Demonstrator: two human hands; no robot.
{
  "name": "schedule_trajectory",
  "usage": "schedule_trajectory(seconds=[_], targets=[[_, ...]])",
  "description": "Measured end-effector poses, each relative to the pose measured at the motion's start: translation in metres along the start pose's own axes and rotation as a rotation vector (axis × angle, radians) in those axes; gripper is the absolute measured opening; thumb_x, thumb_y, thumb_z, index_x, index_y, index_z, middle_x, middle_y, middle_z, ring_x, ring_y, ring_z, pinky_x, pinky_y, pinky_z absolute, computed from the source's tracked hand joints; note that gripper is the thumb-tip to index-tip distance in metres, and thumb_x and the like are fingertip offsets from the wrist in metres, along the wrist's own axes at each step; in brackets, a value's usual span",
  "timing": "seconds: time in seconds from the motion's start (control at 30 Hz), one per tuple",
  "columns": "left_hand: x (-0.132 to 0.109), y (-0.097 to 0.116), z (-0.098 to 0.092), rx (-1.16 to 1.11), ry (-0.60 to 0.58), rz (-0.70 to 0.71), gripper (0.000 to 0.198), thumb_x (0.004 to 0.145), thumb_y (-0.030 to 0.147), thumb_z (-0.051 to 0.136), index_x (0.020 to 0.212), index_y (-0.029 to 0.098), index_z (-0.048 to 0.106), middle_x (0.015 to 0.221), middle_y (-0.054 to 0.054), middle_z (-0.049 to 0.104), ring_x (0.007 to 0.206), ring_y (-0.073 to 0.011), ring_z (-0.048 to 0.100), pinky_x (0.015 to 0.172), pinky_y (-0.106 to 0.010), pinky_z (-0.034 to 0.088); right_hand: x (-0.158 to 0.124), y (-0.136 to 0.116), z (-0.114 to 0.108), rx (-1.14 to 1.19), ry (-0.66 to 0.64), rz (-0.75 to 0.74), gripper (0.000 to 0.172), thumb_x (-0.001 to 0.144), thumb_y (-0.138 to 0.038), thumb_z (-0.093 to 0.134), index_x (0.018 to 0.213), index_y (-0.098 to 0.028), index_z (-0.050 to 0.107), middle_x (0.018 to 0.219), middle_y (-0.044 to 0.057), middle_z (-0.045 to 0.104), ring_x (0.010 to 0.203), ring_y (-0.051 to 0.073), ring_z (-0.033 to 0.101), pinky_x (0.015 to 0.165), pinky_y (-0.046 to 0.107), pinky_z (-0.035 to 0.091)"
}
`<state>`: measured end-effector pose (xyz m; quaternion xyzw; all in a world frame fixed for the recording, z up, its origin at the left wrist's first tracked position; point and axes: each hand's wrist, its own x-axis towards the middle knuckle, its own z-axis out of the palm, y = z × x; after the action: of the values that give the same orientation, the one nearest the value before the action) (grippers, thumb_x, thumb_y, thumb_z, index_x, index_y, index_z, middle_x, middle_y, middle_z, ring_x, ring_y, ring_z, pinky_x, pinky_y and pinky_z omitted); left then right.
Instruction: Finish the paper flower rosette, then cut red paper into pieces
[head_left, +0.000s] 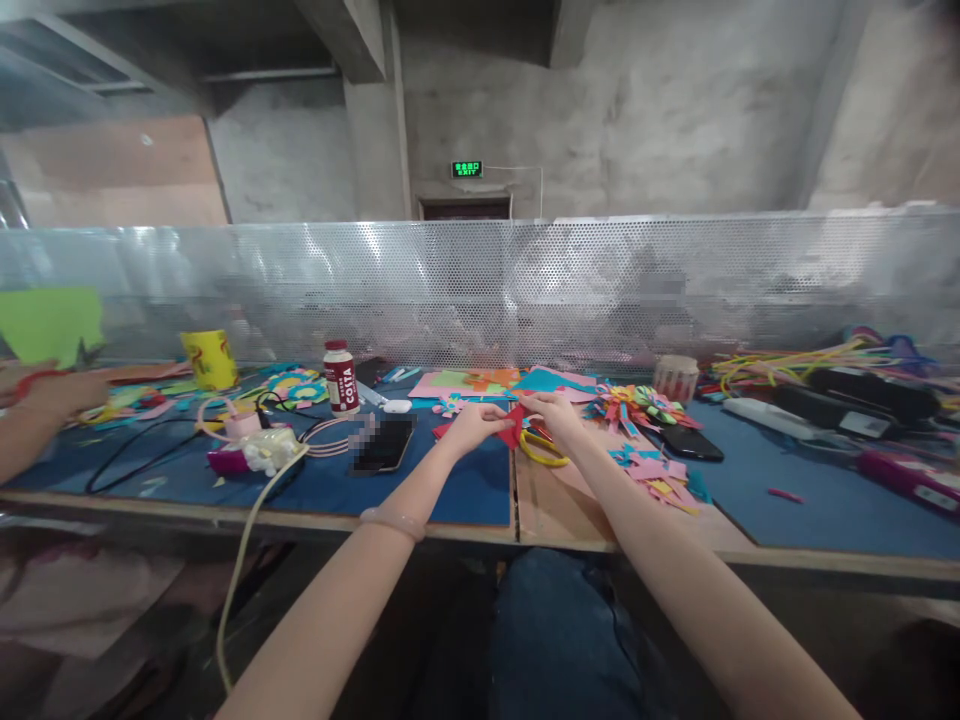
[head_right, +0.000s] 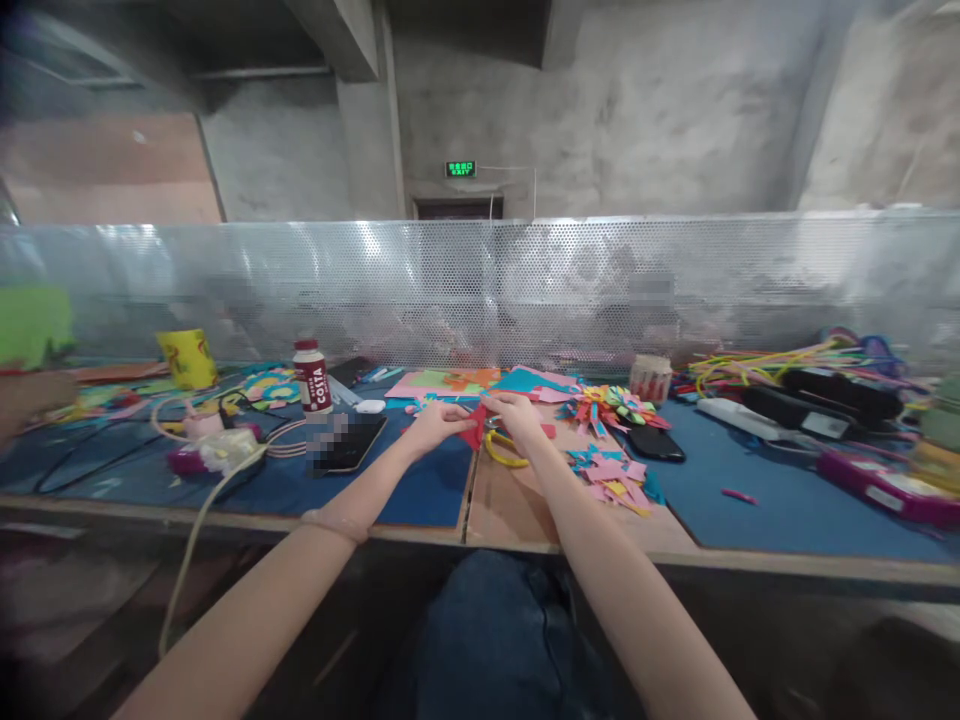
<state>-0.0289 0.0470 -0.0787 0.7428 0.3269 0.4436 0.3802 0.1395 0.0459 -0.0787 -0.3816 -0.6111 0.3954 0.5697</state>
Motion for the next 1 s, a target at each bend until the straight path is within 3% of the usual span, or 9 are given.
schedule_trajectory(seconds=[0.2, 0.33, 0.47, 0.63, 0.83, 1.0], targets=[[-0.002, 0.005, -0.001, -0.021, 0.032, -0.051, 0.02, 0.061, 0.032, 0.07, 0.071, 0.014, 0.068, 0.066, -0.002, 0.065, 0.06, -0.0125, 0.056, 0.059, -0.024, 0.042, -0.001, -0.005, -0.001, -0.167, 0.007, -0.087, 0.032, 0.07, -0.048, 0.056, 0.067, -0.017, 0.058, 0.066, 0.0, 0.059, 0.058, 0.011, 0.051, 0.055, 0.023, 0.038], [-0.001, 0.007, -0.006, -0.033, 0.133, -0.106, 0.019, 0.063, 0.033, 0.067, 0.071, 0.015, 0.068, 0.063, 0.0, 0.063, 0.055, -0.0098, 0.05, 0.053, -0.022, 0.038, -0.007, -0.012, 0.005, -0.324, -0.1, -0.152, 0.035, 0.073, -0.051, 0.054, 0.065, -0.017, 0.058, 0.061, -0.002, 0.055, 0.057, 0.011, 0.048, 0.056, 0.024, 0.035], [0.0, 0.005, -0.01, -0.069, 0.157, -0.166, 0.016, 0.059, 0.03, 0.069, 0.067, 0.017, 0.068, 0.057, 0.002, 0.059, 0.049, -0.0079, 0.045, 0.05, -0.02, 0.034, -0.013, -0.014, 0.008, -0.447, -0.197, -0.194, 0.039, 0.073, -0.051, 0.054, 0.054, -0.017, 0.051, 0.052, -0.004, 0.045, 0.051, 0.01, 0.04, 0.052, 0.024, 0.029], [0.004, 0.0, -0.012, -0.181, 0.14, -0.197, 0.02, 0.056, 0.03, 0.071, 0.069, 0.016, 0.068, 0.062, -0.002, 0.062, 0.054, -0.0117, 0.053, 0.052, -0.023, 0.038, -0.015, -0.017, 0.009, -0.491, -0.287, -0.205, 0.039, 0.078, -0.051, 0.049, 0.06, -0.017, 0.052, 0.056, -0.003, 0.048, 0.054, 0.011, 0.042, 0.053, 0.024, 0.031], [0.008, -0.003, -0.014, -0.289, 0.138, -0.138, 0.024, 0.054, 0.031, 0.074, 0.069, 0.014, 0.068, 0.067, -0.003, 0.064, 0.059, -0.0141, 0.057, 0.06, -0.028, 0.044, -0.017, -0.02, 0.011, -0.481, -0.356, -0.185, 0.038, 0.081, -0.05, 0.042, 0.077, -0.016, 0.058, 0.058, -0.003, 0.049, 0.054, 0.012, 0.045, 0.052, 0.024, 0.033], [0.009, -0.005, -0.016, -0.292, 0.163, -0.101, 0.026, 0.059, 0.035, 0.071, 0.075, 0.016, 0.068, 0.071, -0.003, 0.065, 0.062, -0.0137, 0.058, 0.058, -0.026, 0.042, -0.017, -0.019, 0.011, -0.466, -0.346, -0.188, 0.038, 0.079, -0.052, 0.045, 0.069, -0.017, 0.055, 0.058, -0.003, 0.047, 0.055, 0.011, 0.044, 0.052, 0.023, 0.033]])
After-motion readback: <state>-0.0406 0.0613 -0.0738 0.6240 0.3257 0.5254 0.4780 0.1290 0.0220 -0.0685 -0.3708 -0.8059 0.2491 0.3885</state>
